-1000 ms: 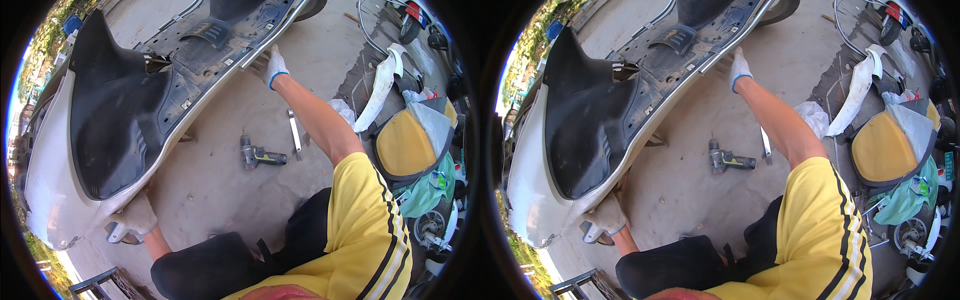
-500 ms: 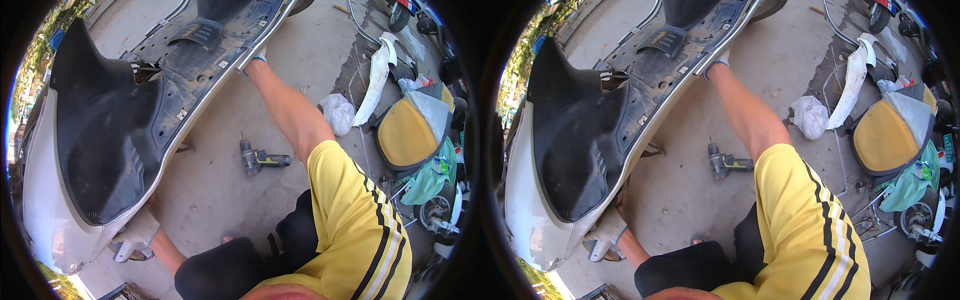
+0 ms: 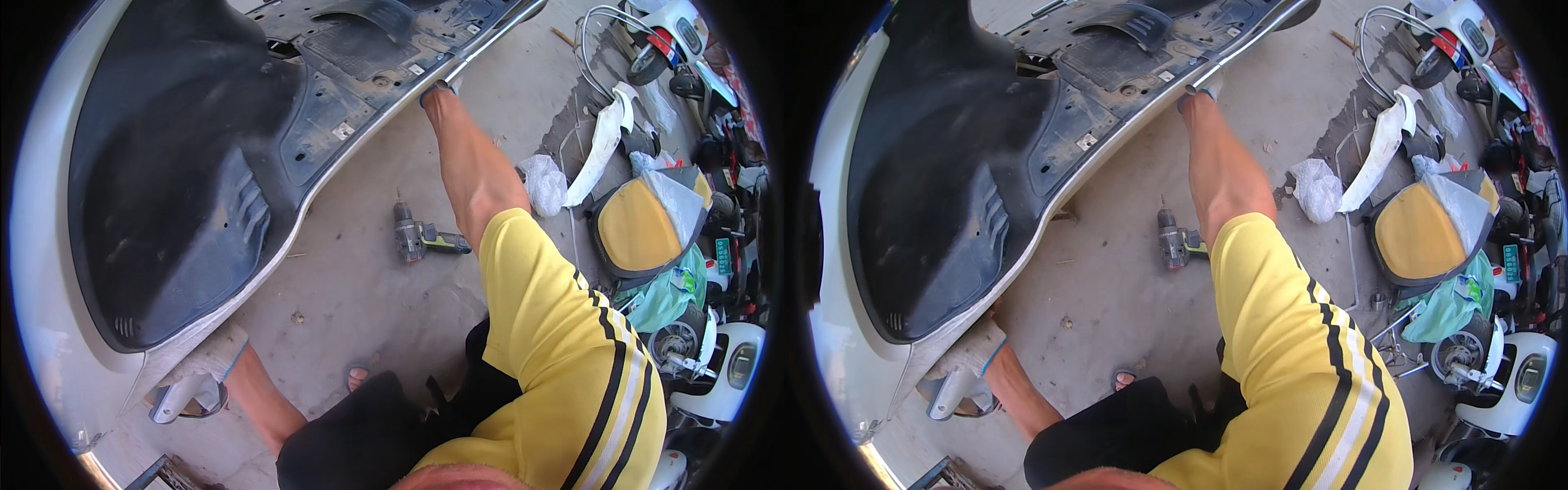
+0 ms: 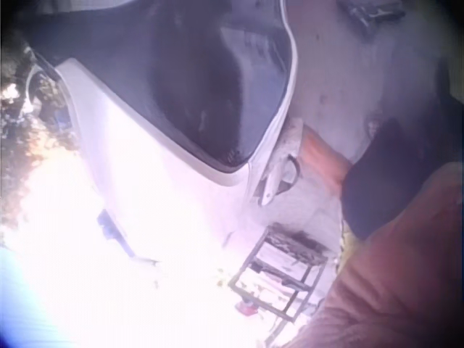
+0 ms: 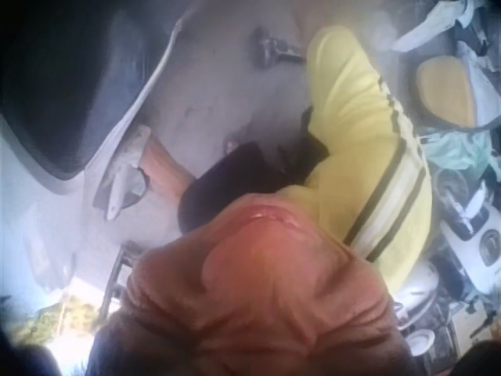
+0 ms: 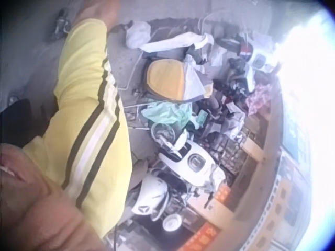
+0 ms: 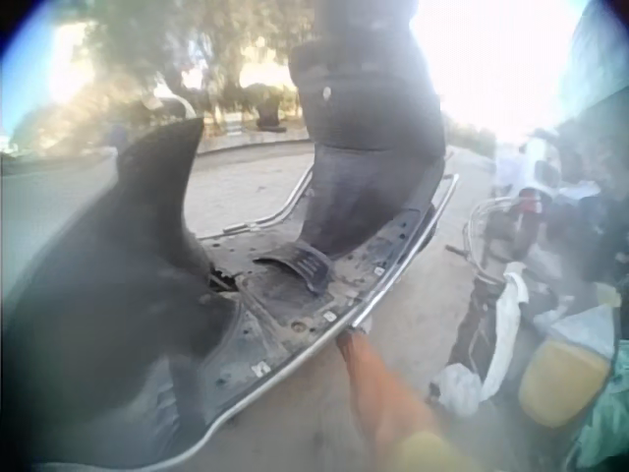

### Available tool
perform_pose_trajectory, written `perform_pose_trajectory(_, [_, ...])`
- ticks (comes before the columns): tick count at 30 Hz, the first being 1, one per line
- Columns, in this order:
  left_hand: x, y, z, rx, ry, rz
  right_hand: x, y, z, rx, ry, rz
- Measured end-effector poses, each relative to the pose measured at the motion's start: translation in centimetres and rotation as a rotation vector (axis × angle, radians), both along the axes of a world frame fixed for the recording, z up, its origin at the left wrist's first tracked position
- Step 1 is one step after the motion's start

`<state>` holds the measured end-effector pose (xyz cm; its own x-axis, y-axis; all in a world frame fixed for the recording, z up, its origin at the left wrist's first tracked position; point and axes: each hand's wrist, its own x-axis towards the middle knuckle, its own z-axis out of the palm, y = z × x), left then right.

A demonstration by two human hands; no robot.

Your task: The person removes the front fairing of a white scooter, then uses a cordless drill and a metal pry tool to detach the side body panels and floorboard cover. The removed parts are placed on the ground nearby.

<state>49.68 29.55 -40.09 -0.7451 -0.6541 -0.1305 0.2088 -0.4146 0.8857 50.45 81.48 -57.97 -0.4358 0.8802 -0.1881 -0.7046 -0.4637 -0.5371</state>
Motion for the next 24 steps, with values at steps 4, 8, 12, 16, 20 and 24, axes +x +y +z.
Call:
perform_pose_trajectory(4, [0.0, 0.9, 0.4, 0.027, 0.001, -0.030, -1.5, 3.3, -0.8, 0.135, 0.200, -0.067])
perform_pose_trajectory(8, [-0.2, -0.9, 0.0, 0.012, 0.115, -0.047, -1.9, -0.9, 2.6, -0.096, 0.112, 0.132])
perform_pose_trajectory(12, [-0.1, -1.7, -0.9, 0.040, 0.163, -0.122, -0.6, -0.3, 3.7, -0.068, 0.115, 0.153])
perform_pose_trajectory(16, [0.4, -2.7, -1.2, 0.056, 0.201, -0.180, 0.1, 1.9, 5.7, 0.121, 0.321, 0.218])
perform_pose_trajectory(20, [0.4, -4.0, -2.5, 0.077, 0.227, -0.250, 0.0, 2.8, 6.4, 0.192, 0.348, 0.216])
perform_pose_trajectory(24, [-3.0, -11.4, -8.1, 0.018, 0.362, -0.419, 0.0, 3.0, 6.3, 0.216, 0.332, 0.206])
